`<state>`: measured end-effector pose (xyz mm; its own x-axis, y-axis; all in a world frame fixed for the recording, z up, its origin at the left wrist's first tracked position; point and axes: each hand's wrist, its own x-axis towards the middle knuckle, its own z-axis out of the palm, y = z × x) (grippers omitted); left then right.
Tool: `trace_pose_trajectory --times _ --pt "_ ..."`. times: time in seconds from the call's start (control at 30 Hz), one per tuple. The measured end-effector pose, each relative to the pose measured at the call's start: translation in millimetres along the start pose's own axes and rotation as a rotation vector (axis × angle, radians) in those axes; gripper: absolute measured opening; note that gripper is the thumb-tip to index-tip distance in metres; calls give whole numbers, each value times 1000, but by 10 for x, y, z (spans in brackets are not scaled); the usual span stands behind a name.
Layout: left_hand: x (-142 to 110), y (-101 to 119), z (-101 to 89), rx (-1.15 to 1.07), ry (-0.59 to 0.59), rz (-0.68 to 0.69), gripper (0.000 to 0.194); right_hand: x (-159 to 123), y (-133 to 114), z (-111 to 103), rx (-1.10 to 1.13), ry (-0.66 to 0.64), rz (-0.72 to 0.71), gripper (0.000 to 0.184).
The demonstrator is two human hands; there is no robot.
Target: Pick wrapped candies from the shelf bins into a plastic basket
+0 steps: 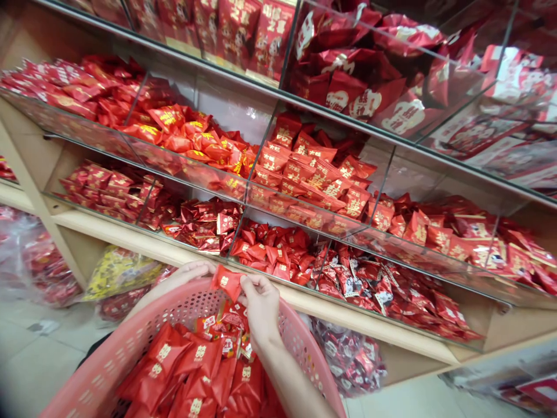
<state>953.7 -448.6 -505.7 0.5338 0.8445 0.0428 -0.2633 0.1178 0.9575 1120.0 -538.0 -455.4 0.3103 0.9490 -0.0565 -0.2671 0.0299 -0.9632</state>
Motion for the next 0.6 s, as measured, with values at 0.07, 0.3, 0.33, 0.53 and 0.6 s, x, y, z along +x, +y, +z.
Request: trace_pose_trajectory --times 0.07,0.3,0.33,0.53,0.6 --pt "-9 -11 -12 46 6 17 29 12 -67 17 12 14 -4 28" --pt "-82 61 40 -92 -59 -115 29 -6 -131 91 13 -5 3 31" --pt "-93 73 47 -98 -63 -117 28 -10 -124 93 9 -7 4 32" --pt "-102 51 24 -115 -1 -120 23 21 -86 103 9 -5 -17 30" --pt "-85 33 8 -115 27 -121 22 35 -73 111 -12 -3 -37 29"
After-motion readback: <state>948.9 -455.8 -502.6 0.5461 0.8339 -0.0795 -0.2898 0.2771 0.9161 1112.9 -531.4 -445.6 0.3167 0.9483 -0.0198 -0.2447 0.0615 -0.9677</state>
